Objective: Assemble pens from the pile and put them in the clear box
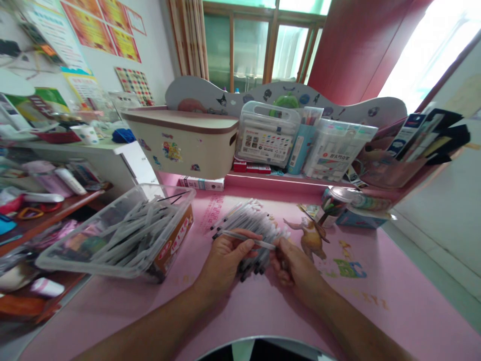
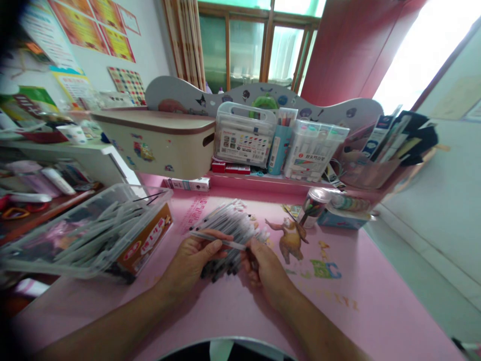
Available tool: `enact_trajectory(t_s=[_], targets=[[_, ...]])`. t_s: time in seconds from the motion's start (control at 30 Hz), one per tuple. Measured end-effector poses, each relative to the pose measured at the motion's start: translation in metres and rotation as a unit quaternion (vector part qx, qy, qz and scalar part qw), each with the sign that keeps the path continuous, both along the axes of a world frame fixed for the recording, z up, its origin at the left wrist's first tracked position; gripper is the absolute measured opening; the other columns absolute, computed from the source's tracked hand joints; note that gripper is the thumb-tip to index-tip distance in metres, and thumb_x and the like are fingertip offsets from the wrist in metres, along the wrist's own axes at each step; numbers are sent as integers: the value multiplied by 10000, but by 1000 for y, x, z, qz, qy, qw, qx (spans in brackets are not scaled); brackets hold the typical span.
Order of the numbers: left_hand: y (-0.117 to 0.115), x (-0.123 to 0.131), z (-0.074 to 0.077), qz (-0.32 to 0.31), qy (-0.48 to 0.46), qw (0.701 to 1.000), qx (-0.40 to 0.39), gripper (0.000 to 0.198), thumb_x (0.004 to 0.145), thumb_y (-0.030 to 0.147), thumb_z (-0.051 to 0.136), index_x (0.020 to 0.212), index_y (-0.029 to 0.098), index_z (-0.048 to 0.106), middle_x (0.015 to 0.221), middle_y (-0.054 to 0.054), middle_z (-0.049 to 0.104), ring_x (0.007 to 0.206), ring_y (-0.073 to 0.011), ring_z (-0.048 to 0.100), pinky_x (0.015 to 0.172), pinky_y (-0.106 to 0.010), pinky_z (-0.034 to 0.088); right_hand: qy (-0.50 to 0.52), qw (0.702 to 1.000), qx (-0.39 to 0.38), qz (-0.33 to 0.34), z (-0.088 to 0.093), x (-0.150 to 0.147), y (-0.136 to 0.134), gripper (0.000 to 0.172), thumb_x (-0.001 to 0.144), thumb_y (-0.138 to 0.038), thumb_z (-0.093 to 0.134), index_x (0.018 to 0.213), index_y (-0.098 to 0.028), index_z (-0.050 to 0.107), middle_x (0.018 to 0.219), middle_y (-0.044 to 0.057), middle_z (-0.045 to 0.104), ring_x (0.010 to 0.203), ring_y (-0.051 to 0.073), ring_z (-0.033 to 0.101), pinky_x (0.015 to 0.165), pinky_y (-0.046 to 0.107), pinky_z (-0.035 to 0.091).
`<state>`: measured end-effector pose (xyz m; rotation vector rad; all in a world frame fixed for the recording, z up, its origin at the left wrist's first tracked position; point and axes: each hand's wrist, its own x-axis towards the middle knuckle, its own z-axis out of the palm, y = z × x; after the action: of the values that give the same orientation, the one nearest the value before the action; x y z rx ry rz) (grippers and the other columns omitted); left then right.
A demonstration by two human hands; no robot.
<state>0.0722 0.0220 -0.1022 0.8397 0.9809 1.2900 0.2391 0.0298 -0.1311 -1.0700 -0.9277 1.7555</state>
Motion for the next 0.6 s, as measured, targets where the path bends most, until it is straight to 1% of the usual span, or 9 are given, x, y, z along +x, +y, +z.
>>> enact_trajectory(t_s=[0.07,0.13,0.2,0.27,0.33,0.4,0.47,0.53,0.6], targets=[[0,0,0,1,0,1000,-2,182,691,279,791,803,144,743,833,-68,752,664,-136,662,630,-221,533,-7,1000,10,-3,0,-1,0,487,783,-622,653,665,-171,514,480,-75,420,353,23,259,350,163,159],[2,-1,-2,8,-6,1000,-11,197,710,295,783,834,149,736,820,-61,749,668,-136,665,630,-216,530,3,1000,27,-4,1,-1,0,438,762,-537,720,659,-178,490,486,-85,406,363,22,266,360,161,166],[4,-3,-5,28,-12,1000,-7,199,737,302,769,865,157,721,856,-57,749,727,-145,681,661,-217,538,24,999,37,-11,4,0,0,373,745,-430,755,687,-191,476,490,-95,405,368,24,259,362,158,156],[6,-5,-8,52,-13,998,9,201,754,306,759,878,159,704,924,-64,747,816,-166,693,708,-232,549,61,998,28,-15,8,2,2,306,722,-324,745,710,-205,463,498,-97,425,364,26,244,354,155,139],[7,-6,-9,64,-13,998,18,208,760,314,752,883,158,691,934,-66,741,834,-180,694,715,-250,554,117,993,-9,13,10,5,3,249,682,-274,704,736,-213,469,535,-83,480,358,28,234,340,155,109],[5,-4,-7,59,-9,998,15,204,757,316,748,871,158,688,859,-53,731,753,-171,680,674,-258,549,158,984,-60,64,11,8,4,223,660,-274,675,785,-212,501,586,-62,536,359,28,243,335,153,86],[1,-2,-5,42,8,999,18,182,756,308,743,848,159,694,776,-36,709,681,-157,650,642,-261,537,151,980,-95,92,10,10,4,218,691,-316,676,796,-195,529,598,-50,545,363,24,251,338,150,73],[-2,0,-4,29,31,999,32,164,763,301,736,840,161,700,760,-35,701,684,-156,637,663,-268,532,114,984,-95,97,7,9,3,252,738,-358,693,729,-175,521,561,-58,503,364,16,239,340,149,68],[-1,-2,-3,34,43,997,46,156,789,309,719,854,168,695,826,-46,716,757,-164,652,730,-278,532,86,989,-72,99,4,8,3,316,750,-373,721,664,-171,494,526,-72,455,365,11,224,339,148,75]])
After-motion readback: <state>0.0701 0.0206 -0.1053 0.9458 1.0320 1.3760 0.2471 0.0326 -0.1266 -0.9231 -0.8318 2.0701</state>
